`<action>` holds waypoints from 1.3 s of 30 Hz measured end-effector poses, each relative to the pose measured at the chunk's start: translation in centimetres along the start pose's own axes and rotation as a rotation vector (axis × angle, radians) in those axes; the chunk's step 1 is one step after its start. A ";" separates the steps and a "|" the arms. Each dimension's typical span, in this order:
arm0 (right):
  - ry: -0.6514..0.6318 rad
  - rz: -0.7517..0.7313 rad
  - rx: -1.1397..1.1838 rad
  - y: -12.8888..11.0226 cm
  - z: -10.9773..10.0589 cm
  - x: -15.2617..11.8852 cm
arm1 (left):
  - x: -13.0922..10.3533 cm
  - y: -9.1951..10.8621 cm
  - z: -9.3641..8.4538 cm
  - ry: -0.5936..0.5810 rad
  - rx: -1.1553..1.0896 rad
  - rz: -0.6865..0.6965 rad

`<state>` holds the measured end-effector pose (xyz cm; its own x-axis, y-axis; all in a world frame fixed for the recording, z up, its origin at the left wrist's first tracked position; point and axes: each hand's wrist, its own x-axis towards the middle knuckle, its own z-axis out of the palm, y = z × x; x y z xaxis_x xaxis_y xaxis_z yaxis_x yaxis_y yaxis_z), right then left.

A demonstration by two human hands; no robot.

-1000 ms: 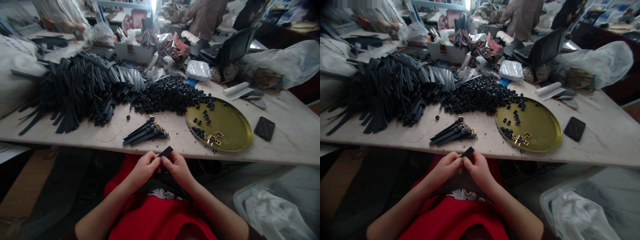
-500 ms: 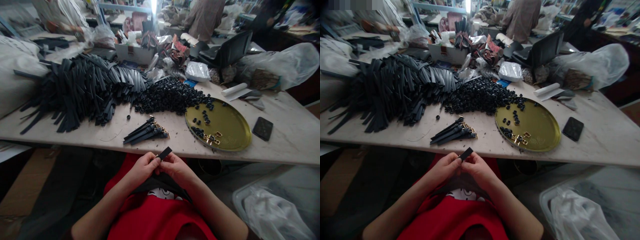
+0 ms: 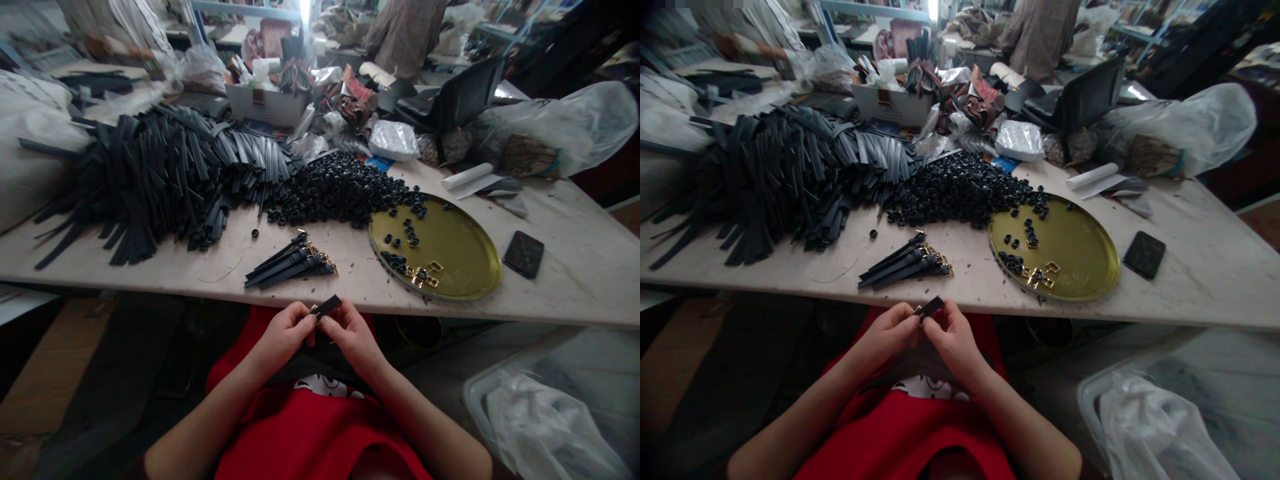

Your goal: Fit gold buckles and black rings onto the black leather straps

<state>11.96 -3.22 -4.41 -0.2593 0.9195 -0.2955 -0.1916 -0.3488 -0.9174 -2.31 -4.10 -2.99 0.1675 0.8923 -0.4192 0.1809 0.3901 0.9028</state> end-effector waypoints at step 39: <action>0.122 -0.330 -0.994 -6.9 -6.5 18.1 | 8.0 4.0 -3.3 0.180 0.093 0.109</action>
<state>14.69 17.03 -5.13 -0.2282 0.9730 0.0348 0.6410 0.1770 -0.7468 -3.41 5.33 -2.37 0.0171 0.9575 -0.2878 0.2613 0.2736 0.9257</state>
